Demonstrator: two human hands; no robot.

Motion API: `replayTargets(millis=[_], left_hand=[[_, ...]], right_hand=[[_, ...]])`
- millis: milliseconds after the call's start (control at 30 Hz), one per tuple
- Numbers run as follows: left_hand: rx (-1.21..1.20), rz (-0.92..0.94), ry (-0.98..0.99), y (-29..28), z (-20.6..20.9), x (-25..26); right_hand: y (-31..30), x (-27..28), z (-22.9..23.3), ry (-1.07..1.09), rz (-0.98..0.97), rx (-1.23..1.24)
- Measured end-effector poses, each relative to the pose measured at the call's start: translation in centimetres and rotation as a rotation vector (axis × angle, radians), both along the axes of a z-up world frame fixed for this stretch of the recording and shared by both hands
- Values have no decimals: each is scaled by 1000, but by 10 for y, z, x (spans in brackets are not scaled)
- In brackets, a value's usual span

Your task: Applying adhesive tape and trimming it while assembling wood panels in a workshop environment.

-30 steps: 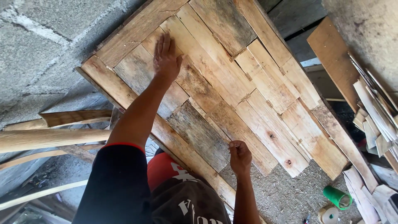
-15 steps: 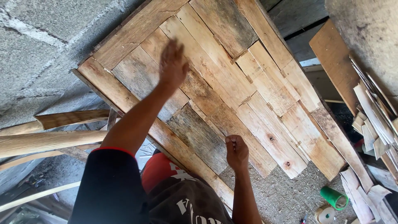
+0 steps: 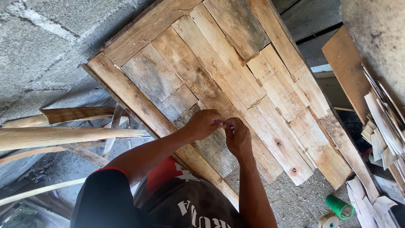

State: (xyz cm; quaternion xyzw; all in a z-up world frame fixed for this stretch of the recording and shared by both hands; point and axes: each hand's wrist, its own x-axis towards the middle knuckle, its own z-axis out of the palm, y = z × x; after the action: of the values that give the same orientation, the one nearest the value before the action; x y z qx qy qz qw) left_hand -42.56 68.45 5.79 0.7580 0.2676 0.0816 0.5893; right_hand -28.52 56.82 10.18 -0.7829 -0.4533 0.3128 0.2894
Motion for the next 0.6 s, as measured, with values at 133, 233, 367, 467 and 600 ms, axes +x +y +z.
replayTargets(millis=[133,233,367,467,600], left_hand=[[5,58,21,-4,-4,-6],[52,70,-1,-6,-10,-9],[79,56,4,-7,-12,-10],[83,47,29,-7,-19,-10],[-2,80,115,3,-26,-10]], right_hand=[[2,-7,1,5,13,14],[1,-13,3,8,2,59],[-4,-16,5,33,-22,41],[-13,-16,-1,26,-25,33],[-34,-14,-11,22,-114,27]])
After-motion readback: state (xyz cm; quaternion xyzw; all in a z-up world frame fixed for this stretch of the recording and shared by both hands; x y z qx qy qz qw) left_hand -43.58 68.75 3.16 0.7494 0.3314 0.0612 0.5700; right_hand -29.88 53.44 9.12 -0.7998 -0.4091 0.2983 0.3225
